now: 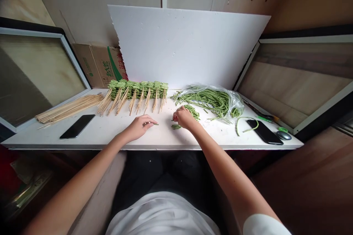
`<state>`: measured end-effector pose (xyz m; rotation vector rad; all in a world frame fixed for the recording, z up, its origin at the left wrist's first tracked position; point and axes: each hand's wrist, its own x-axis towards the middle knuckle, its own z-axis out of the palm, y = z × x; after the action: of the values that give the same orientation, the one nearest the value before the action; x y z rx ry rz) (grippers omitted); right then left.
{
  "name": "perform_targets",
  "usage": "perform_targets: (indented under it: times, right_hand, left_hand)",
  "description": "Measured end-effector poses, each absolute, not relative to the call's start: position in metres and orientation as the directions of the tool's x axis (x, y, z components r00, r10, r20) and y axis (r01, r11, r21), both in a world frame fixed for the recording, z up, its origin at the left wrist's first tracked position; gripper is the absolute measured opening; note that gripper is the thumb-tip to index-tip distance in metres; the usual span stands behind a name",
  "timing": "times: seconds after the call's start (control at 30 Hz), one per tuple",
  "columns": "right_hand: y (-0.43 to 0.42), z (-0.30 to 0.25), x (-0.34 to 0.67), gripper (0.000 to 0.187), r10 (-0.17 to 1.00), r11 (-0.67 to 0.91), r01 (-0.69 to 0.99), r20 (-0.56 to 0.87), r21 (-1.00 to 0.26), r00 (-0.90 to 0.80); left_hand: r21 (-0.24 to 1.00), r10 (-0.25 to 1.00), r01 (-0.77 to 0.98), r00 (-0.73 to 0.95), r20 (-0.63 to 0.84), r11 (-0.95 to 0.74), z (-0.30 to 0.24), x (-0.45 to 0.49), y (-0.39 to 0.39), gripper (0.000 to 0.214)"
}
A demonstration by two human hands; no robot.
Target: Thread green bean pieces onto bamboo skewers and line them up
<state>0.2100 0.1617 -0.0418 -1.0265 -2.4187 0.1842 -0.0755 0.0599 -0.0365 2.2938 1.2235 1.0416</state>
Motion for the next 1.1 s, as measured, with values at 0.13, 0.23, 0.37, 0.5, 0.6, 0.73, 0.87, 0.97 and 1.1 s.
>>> perform_targets:
  times: [0.13, 0.23, 0.37, 0.5, 0.6, 0.73, 0.87, 0.97, 1.1]
  right_hand:
    - [0.143, -0.039, 0.227, 0.011, 0.698, 0.716, 0.612, 0.357, -0.336, -0.621]
    - [0.136, -0.037, 0.228, 0.01, 0.701, 0.713, 0.619, 0.339, -0.33, -0.627]
    - [0.128, -0.026, 0.222, 0.012, 0.702, 0.711, 0.612, 0.386, -0.347, -0.598]
    - [0.105, -0.008, 0.203, 0.026, 0.709, 0.697, 0.481, 0.409, -0.532, -0.574]
    - [0.083, 0.0, 0.181, 0.037, 0.728, 0.614, 0.292, 0.384, -0.733, -0.568]
    - [0.069, -0.004, 0.164, 0.034, 0.742, 0.613, 0.217, 0.458, -0.759, -0.49]
    - [0.07, -0.011, 0.169, 0.026, 0.741, 0.654, 0.225, 0.552, -0.722, -0.382]
    - [0.07, -0.012, 0.175, 0.025, 0.711, 0.695, 0.253, 0.591, -0.673, -0.381]
    - [0.065, -0.01, 0.178, 0.02, 0.591, 0.803, 0.234, 0.681, -0.548, -0.433]
  left_hand:
    - [0.603, 0.817, 0.552, 0.362, 0.449, -0.576, -0.038, -0.076, 0.059, 0.025]
    - [0.607, 0.817, 0.547, 0.364, 0.447, -0.576, -0.041, -0.075, 0.06, 0.024]
    - [0.618, 0.809, 0.525, 0.33, 0.487, -0.586, -0.039, -0.072, 0.06, 0.017]
    - [0.613, 0.757, 0.468, 0.228, 0.613, -0.637, -0.03, -0.065, 0.055, 0.013]
    - [0.574, 0.695, 0.432, 0.203, 0.69, -0.696, -0.024, -0.058, 0.049, 0.015]
    - [0.521, 0.64, 0.423, 0.21, 0.739, -0.741, -0.021, -0.053, 0.044, 0.016]
    - [0.524, 0.645, 0.429, 0.209, 0.735, -0.736, -0.025, -0.054, 0.046, 0.019]
    - [0.488, 0.627, 0.468, 0.206, 0.751, -0.737, -0.029, -0.054, 0.047, 0.013]
    - [0.361, 0.555, 0.549, 0.237, 0.797, -0.754, -0.031, -0.05, 0.045, 0.004]
